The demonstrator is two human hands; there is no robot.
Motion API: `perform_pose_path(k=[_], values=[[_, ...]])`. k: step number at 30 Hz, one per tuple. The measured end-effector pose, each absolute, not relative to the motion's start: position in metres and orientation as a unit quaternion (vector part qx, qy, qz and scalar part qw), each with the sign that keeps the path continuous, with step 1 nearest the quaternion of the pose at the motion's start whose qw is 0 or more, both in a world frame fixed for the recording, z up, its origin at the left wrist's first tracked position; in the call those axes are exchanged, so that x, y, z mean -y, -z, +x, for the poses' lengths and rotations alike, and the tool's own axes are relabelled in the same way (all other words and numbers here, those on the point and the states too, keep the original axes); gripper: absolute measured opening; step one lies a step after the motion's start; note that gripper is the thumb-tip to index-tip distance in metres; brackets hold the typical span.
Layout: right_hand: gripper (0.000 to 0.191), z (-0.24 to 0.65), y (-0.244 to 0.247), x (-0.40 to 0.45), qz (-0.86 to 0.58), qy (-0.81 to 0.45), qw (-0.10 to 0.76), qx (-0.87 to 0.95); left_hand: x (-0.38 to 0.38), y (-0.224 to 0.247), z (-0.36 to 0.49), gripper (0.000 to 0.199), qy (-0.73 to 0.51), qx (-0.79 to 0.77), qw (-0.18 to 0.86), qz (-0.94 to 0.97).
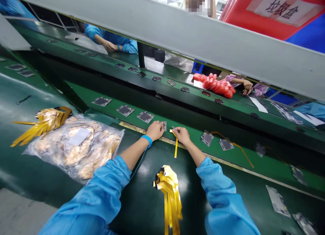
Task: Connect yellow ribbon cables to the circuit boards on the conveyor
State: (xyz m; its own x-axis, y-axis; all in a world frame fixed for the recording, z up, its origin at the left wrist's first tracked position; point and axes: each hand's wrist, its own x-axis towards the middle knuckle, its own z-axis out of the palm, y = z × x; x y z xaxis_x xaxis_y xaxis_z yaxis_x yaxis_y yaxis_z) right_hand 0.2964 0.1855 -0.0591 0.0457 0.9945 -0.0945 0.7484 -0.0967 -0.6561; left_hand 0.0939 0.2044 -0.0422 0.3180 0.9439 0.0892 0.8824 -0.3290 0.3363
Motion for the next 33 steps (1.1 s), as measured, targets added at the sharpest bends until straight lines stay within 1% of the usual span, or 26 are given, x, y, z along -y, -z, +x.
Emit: perform_pose_path(k=[3,6,9,11,12,16,21,33], values=[[0.024,0.288,0.053,-0.196,-0.717,-0.255,0.197,0.618,-0.198,0.046,0.091,0.016,-0.151,-0.543,0.115,0.818],[0.022,0.283,0.048,-0.201,-0.732,-0.243,0.177,0.611,-0.194,0.052,0.089,0.018,-0.177,-0.514,0.117,0.831],[0.021,0.282,0.045,-0.202,-0.738,-0.237,0.166,0.609,-0.194,0.058,0.089,0.031,-0.186,-0.476,0.097,0.854],[0.022,0.284,0.044,-0.202,-0.740,-0.237,0.161,0.608,-0.195,0.062,0.090,0.040,-0.167,-0.451,0.082,0.873],[0.022,0.286,0.043,-0.202,-0.741,-0.237,0.159,0.607,-0.196,0.063,0.091,0.042,-0.152,-0.439,0.076,0.882],[0.023,0.292,0.042,-0.200,-0.744,-0.239,0.156,0.604,-0.199,0.066,0.093,0.038,-0.120,-0.406,0.054,0.904],[0.022,0.296,0.042,-0.198,-0.741,-0.240,0.158,0.606,-0.198,0.069,0.091,0.037,-0.130,-0.386,0.041,0.912],[0.020,0.308,0.045,-0.196,-0.735,-0.230,0.148,0.621,-0.194,0.068,0.095,0.039,-0.139,-0.358,0.049,0.922]])
